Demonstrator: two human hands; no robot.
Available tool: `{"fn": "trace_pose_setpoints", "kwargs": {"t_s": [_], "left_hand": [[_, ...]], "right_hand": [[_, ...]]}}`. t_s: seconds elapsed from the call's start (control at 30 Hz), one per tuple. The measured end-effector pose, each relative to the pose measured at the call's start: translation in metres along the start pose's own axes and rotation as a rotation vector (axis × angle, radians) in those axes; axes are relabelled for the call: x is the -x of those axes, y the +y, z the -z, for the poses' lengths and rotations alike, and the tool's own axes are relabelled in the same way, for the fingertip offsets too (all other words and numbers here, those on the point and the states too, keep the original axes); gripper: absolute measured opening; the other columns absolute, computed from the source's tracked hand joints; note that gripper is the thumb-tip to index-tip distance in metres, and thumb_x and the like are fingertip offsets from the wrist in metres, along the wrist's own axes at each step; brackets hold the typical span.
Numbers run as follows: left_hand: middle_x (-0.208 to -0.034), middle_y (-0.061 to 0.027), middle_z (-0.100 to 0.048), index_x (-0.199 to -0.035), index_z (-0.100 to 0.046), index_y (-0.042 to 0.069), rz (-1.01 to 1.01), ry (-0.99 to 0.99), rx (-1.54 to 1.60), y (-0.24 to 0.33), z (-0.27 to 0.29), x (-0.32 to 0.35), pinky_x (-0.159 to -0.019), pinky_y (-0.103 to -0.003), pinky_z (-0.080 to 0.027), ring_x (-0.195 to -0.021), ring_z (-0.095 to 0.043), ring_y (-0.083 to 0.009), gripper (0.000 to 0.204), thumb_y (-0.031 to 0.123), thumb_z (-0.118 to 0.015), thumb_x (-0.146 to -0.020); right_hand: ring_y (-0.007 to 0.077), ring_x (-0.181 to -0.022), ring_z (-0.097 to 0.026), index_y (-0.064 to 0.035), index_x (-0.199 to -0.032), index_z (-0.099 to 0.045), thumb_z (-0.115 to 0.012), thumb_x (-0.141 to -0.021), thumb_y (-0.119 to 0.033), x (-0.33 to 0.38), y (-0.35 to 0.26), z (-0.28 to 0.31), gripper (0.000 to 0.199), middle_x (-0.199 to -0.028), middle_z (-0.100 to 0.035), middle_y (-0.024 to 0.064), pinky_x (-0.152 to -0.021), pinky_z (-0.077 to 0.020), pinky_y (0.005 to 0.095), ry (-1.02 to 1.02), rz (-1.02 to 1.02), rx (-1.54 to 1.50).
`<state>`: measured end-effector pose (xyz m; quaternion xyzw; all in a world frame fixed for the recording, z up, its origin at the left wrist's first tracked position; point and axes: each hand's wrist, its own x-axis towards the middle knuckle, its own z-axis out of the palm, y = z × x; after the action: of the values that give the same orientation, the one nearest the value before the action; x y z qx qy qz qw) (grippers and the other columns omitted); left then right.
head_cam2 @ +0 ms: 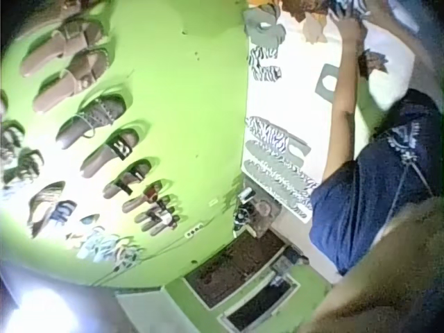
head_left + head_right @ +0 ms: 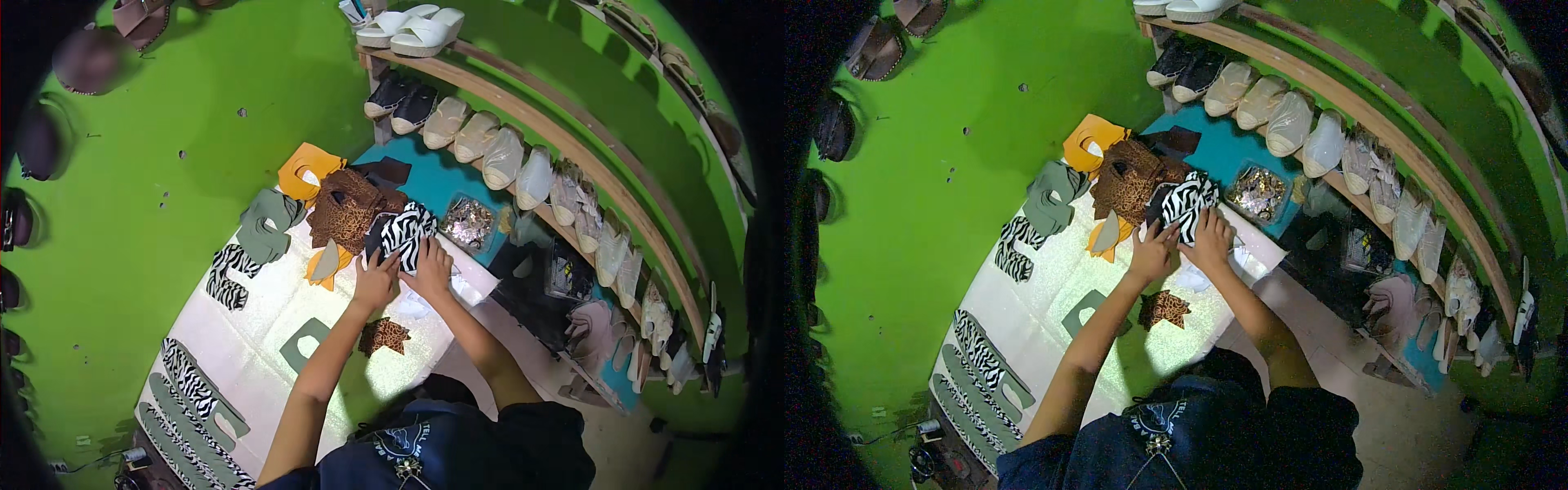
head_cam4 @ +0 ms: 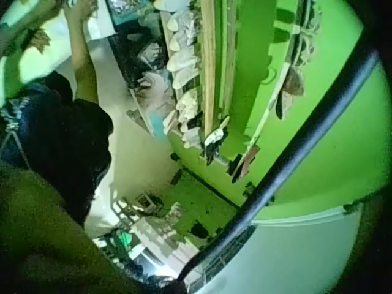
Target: The person assembles shoe components on a white table by hand. They repeatedly pick up a zebra-print insole and a green sole, align them, and press them together before placing the finished pair aside.
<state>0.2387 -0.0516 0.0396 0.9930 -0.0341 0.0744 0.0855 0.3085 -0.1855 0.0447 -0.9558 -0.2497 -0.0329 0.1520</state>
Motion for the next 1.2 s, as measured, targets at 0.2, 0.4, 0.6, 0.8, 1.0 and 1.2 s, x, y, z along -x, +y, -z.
{"fn": "trace_pose_setpoints", "kwargs": {"t_s": [0.2,0.4,0.6,0.8,1.0,1.2], "left_hand": [[-0.133,0.0029,-0.038,-0.12,-0.051,0.013,-0.013,-0.026,-0.042,-0.001,0.001,0.0,-0.095,-0.062,-0.018,-0.123,-0.032,-0.0273,0.047,0.022,-0.052,-0.074],[-0.132,0.003,-0.039,-0.12,-0.051,0.013,-0.016,-0.036,-0.05,-0.003,0.0,-0.001,-0.097,-0.06,-0.017,-0.123,-0.032,-0.027,0.048,0.023,-0.052,-0.073],[-0.132,-0.0001,-0.039,-0.12,-0.051,0.014,-0.045,-0.038,-0.107,-0.001,0.002,-0.002,-0.097,-0.058,-0.016,-0.122,-0.033,-0.0268,0.052,0.02,-0.058,-0.069],[-0.131,-0.0035,-0.039,-0.121,-0.049,0.016,-0.076,0.081,-0.087,0.011,-0.003,-0.007,-0.097,-0.059,-0.016,-0.123,-0.032,-0.0269,0.051,0.02,-0.056,-0.071],[-0.131,-0.0025,-0.037,-0.12,-0.05,0.015,-0.057,-0.023,-0.192,0.019,-0.009,-0.01,-0.098,-0.06,-0.015,-0.125,-0.028,-0.0262,0.047,0.024,-0.054,-0.074],[-0.132,-0.0041,-0.036,-0.122,-0.046,0.013,-0.01,0.026,-0.03,0.02,0.004,-0.01,-0.099,-0.059,-0.013,-0.125,-0.028,-0.0269,0.053,0.023,-0.058,-0.071]], "right_hand": [[0.0363,-0.117,-0.032,0.0036,-0.128,-0.029,-0.069,-0.063,-0.048,0.002,0.005,-0.001,0.092,-0.13,-0.03,0.0227,-0.094,-0.0251,0.0465,0.007,0.014,-0.068],[0.0356,-0.114,-0.036,-0.0003,-0.123,-0.037,-0.066,-0.069,-0.044,0.002,0.01,0.007,0.076,-0.123,-0.037,0.0192,-0.091,-0.0303,0.0458,0.083,0.025,-0.185],[0.0334,-0.107,-0.043,-0.0022,-0.114,-0.047,-0.06,-0.078,-0.034,-0.006,0.023,0.007,0.049,-0.114,-0.046,0.0169,-0.089,-0.0337,0.044,0.164,0.085,-0.358],[0.0302,-0.101,-0.049,-0.0076,-0.1,-0.058,-0.053,-0.083,-0.029,-0.005,0.025,0.008,0.028,-0.106,-0.054,0.0129,-0.085,-0.0362,0.04,0.22,0.127,-0.262],[0.0271,-0.09,-0.054,-0.0057,-0.088,-0.061,-0.052,-0.084,-0.02,-0.007,0.021,0.028,0.017,-0.095,-0.058,0.0096,-0.079,-0.0398,0.0365,0.27,0.164,-0.285],[0.0315,-0.08,-0.056,-0.0011,-0.09,-0.058,-0.05,-0.085,-0.014,-0.017,0.019,0.051,0.016,-0.09,-0.058,0.0121,-0.068,-0.045,0.0351,0.301,0.209,-0.624]]}}
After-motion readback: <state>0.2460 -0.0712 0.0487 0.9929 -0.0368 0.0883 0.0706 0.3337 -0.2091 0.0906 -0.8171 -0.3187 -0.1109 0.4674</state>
